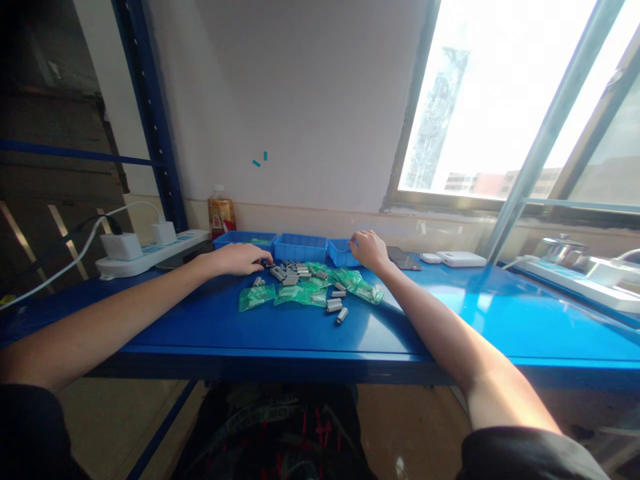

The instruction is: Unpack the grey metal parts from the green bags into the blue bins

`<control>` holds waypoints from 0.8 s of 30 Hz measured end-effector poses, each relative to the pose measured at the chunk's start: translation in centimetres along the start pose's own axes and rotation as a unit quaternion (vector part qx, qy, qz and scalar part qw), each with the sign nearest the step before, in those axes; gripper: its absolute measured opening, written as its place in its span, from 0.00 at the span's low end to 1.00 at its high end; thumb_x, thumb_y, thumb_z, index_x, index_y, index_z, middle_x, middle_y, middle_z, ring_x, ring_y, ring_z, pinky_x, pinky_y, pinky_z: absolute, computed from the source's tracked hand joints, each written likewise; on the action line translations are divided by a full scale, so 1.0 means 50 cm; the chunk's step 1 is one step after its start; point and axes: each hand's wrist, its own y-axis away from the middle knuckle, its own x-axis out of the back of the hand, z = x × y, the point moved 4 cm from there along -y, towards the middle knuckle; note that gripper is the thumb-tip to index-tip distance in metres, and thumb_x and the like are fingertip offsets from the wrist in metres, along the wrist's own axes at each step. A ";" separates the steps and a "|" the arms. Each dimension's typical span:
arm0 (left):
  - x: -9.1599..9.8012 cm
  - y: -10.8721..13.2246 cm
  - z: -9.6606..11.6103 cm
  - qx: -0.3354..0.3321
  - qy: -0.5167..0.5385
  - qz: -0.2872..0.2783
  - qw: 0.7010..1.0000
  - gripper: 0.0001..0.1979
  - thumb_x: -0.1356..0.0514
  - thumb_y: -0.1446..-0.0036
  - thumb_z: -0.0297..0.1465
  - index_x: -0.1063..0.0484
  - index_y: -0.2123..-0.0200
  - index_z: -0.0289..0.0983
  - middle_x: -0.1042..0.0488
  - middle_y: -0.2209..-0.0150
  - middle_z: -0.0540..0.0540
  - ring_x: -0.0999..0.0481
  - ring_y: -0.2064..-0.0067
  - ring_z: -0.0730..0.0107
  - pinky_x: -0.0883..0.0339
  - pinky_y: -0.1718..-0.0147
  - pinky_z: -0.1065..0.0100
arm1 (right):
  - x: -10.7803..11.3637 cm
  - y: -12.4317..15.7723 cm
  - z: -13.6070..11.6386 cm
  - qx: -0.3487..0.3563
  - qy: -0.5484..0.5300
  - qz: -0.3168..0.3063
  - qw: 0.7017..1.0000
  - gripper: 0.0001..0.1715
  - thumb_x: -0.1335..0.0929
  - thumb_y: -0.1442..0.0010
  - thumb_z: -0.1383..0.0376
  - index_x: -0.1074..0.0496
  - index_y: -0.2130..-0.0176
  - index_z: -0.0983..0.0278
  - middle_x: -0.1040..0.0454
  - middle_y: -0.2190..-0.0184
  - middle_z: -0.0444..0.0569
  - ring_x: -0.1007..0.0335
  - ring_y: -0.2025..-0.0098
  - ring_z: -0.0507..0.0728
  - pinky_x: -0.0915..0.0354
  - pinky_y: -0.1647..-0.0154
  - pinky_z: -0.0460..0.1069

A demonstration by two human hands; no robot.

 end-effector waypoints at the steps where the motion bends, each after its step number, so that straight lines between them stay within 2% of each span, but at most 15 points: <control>1: -0.003 -0.001 0.002 -0.003 -0.001 0.003 1.000 0.14 0.43 0.47 0.36 0.25 0.56 0.48 0.23 0.54 0.44 0.25 0.57 0.56 0.34 0.58 0.60 | 0.000 0.000 0.000 -0.001 0.000 0.000 1.000 0.14 0.38 0.38 0.61 0.26 0.60 0.64 0.23 0.63 0.53 0.33 0.55 0.60 0.40 0.63 0.50; 4: -0.008 -0.005 0.010 -0.001 -0.012 0.015 1.000 0.12 0.44 0.46 0.37 0.25 0.60 0.46 0.23 0.57 0.44 0.25 0.59 0.57 0.34 0.59 0.60 | 0.001 0.001 -0.003 -0.003 -0.001 0.004 1.000 0.15 0.38 0.38 0.61 0.27 0.57 0.65 0.23 0.62 0.54 0.33 0.55 0.61 0.39 0.62 0.51; 8: -0.007 -0.004 0.020 0.007 -0.035 0.023 0.999 0.11 0.45 0.46 0.34 0.25 0.62 0.43 0.23 0.58 0.43 0.24 0.58 0.56 0.33 0.60 0.61 | 0.010 0.005 -0.029 0.017 -0.015 0.014 1.000 0.17 0.38 0.38 0.60 0.28 0.55 0.67 0.24 0.61 0.54 0.33 0.55 0.62 0.39 0.60 0.52; 12: 0.002 -0.001 0.018 0.011 -0.040 0.027 0.999 0.10 0.46 0.47 0.33 0.26 0.64 0.41 0.23 0.60 0.42 0.24 0.60 0.56 0.33 0.64 0.64 | 0.033 0.017 -0.089 0.070 -0.040 0.016 0.997 0.17 0.37 0.38 0.59 0.29 0.55 0.66 0.24 0.61 0.53 0.33 0.55 0.61 0.39 0.60 0.51; 14: 0.010 -0.001 0.013 0.008 -0.030 0.051 0.998 0.11 0.47 0.46 0.33 0.26 0.64 0.40 0.22 0.61 0.42 0.24 0.61 0.57 0.33 0.65 0.65 | 0.053 0.032 -0.129 0.129 -0.058 0.027 0.990 0.16 0.37 0.38 0.59 0.29 0.55 0.65 0.24 0.62 0.53 0.33 0.57 0.61 0.39 0.60 0.52; 17: 0.027 -0.002 0.012 -0.014 0.017 0.124 0.992 0.10 0.47 0.45 0.35 0.27 0.65 0.38 0.22 0.65 0.44 0.24 0.64 0.61 0.35 0.66 0.68 | 0.084 0.060 -0.187 0.207 -0.089 0.038 0.973 0.15 0.37 0.37 0.59 0.29 0.56 0.65 0.24 0.63 0.53 0.34 0.59 0.60 0.39 0.60 0.52; 20: 0.043 0.001 0.027 -0.047 0.090 0.182 0.978 0.10 0.45 0.45 0.35 0.27 0.65 0.38 0.22 0.65 0.45 0.24 0.65 0.64 0.34 0.65 0.69 | 0.108 0.082 -0.227 0.248 -0.128 0.045 0.959 0.15 0.37 0.37 0.58 0.29 0.56 0.64 0.25 0.64 0.52 0.35 0.60 0.60 0.39 0.60 0.53; 24: 0.060 0.012 0.071 -0.081 0.232 0.192 0.950 0.09 0.44 0.45 0.34 0.26 0.64 0.37 0.22 0.65 0.47 0.24 0.65 0.68 0.32 0.65 0.70 | 0.118 0.089 -0.250 0.247 -0.170 0.038 0.953 0.14 0.36 0.37 0.59 0.31 0.54 0.63 0.26 0.65 0.51 0.35 0.61 0.59 0.39 0.60 0.52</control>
